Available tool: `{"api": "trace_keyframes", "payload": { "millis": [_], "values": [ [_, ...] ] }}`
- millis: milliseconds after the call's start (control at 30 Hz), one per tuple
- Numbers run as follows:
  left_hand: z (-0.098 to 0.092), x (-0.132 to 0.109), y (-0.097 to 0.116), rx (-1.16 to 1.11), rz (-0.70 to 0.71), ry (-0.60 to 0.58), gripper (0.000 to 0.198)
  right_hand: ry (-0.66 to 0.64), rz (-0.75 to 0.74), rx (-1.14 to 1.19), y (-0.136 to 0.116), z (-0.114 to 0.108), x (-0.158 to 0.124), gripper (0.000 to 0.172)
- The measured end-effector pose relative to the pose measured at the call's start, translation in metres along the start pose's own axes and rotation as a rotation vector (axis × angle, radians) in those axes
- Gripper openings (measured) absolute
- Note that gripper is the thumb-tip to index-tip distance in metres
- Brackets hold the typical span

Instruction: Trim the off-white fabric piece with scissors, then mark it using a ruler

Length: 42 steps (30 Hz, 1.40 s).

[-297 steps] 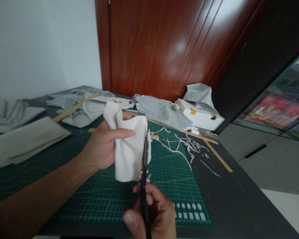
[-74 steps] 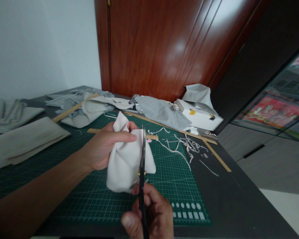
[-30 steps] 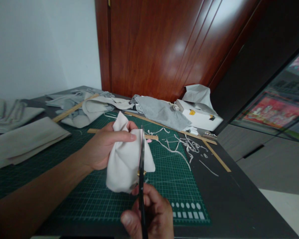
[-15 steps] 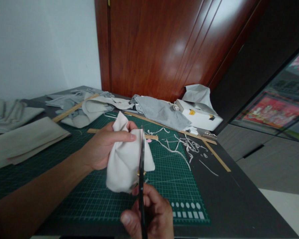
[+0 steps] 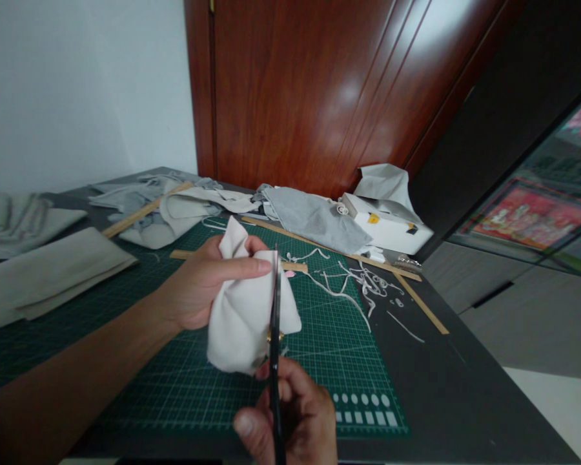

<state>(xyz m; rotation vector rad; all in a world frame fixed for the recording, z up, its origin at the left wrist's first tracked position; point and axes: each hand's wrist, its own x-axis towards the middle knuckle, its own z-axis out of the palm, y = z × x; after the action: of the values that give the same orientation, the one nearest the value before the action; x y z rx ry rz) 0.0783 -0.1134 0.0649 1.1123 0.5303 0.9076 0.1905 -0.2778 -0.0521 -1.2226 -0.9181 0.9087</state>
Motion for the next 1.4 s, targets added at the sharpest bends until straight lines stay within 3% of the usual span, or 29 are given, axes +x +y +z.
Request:
{"api": "trace_keyframes", "payload": {
  "millis": [500,1400],
  "values": [
    [0.0029,-0.0004,-0.006,0.019,-0.006,-0.022,0.036,0.015,0.001,0.109,-0.0065,0.0058,0.002,0.064],
    [0.0039,-0.0026,-0.0062,0.054,-0.008,-0.001,0.031,0.0,0.011,0.079,-0.0043,0.0027,0.0012,0.059]
  ]
}}
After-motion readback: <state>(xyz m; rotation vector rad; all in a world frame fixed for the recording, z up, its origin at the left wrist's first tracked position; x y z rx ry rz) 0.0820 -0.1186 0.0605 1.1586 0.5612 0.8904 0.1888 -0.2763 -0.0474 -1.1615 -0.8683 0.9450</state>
